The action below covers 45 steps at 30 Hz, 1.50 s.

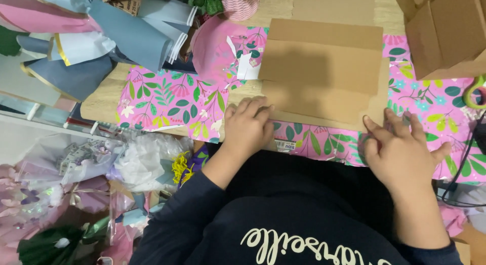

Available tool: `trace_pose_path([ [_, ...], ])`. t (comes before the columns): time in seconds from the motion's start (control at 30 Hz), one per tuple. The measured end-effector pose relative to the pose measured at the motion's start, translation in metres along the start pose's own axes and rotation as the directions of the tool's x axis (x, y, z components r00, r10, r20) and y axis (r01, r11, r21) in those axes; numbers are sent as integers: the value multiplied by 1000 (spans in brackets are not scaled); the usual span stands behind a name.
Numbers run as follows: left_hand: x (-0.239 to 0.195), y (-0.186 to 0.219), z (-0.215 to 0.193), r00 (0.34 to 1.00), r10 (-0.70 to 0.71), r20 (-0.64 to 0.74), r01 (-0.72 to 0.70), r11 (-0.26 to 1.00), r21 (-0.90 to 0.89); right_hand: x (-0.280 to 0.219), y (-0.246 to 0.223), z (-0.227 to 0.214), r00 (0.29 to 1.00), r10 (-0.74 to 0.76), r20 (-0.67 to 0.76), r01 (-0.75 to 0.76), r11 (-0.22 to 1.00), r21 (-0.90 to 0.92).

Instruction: The person assembles a small cardboard box by folding the flaps and securing them with adhesive tape. They then fold a larger flat piece of cardboard in half and smooth the crease with their hands. The workspace is cluttered with wrapping paper, flowers, and other boxes.

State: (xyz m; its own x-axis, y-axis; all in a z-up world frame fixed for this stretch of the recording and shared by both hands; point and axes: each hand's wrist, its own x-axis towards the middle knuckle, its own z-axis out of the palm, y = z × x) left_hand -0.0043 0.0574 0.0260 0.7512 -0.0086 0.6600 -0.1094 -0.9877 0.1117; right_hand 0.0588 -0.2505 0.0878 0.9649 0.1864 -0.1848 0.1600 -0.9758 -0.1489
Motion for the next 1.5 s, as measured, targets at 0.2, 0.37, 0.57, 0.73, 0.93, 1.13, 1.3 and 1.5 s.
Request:
trace_pose_path([
  [0.2,-2,-11,9,984,-162,70,175,950,-259,1,-6,25,944,-121,-308,154,984,85],
  [0.37,-3,-17,2,979,-151,140,192,911,-366,7,-4,38,889,-188,-419,271,951,149],
  [0.57,-3,-20,4,980,-155,127,192,903,-383,12,-9,39,791,-324,-520,517,809,282],
  [0.73,-4,-15,15,992,-127,22,129,971,-201,9,-26,37,772,-300,-560,596,648,475],
  [0.93,31,11,-6,952,-98,-291,15,961,-276,18,-45,43,687,-410,-600,722,286,630],
  [1.13,44,51,-2,880,-458,-124,135,492,-860,9,-66,24,799,-388,-460,594,389,704],
  [1.3,11,89,55,719,-583,379,218,-329,-919,26,-48,39,751,-338,-568,653,246,716],
  [1.5,13,121,22,711,-359,604,455,-420,-785,46,-37,29,772,-303,-559,621,167,766],
])
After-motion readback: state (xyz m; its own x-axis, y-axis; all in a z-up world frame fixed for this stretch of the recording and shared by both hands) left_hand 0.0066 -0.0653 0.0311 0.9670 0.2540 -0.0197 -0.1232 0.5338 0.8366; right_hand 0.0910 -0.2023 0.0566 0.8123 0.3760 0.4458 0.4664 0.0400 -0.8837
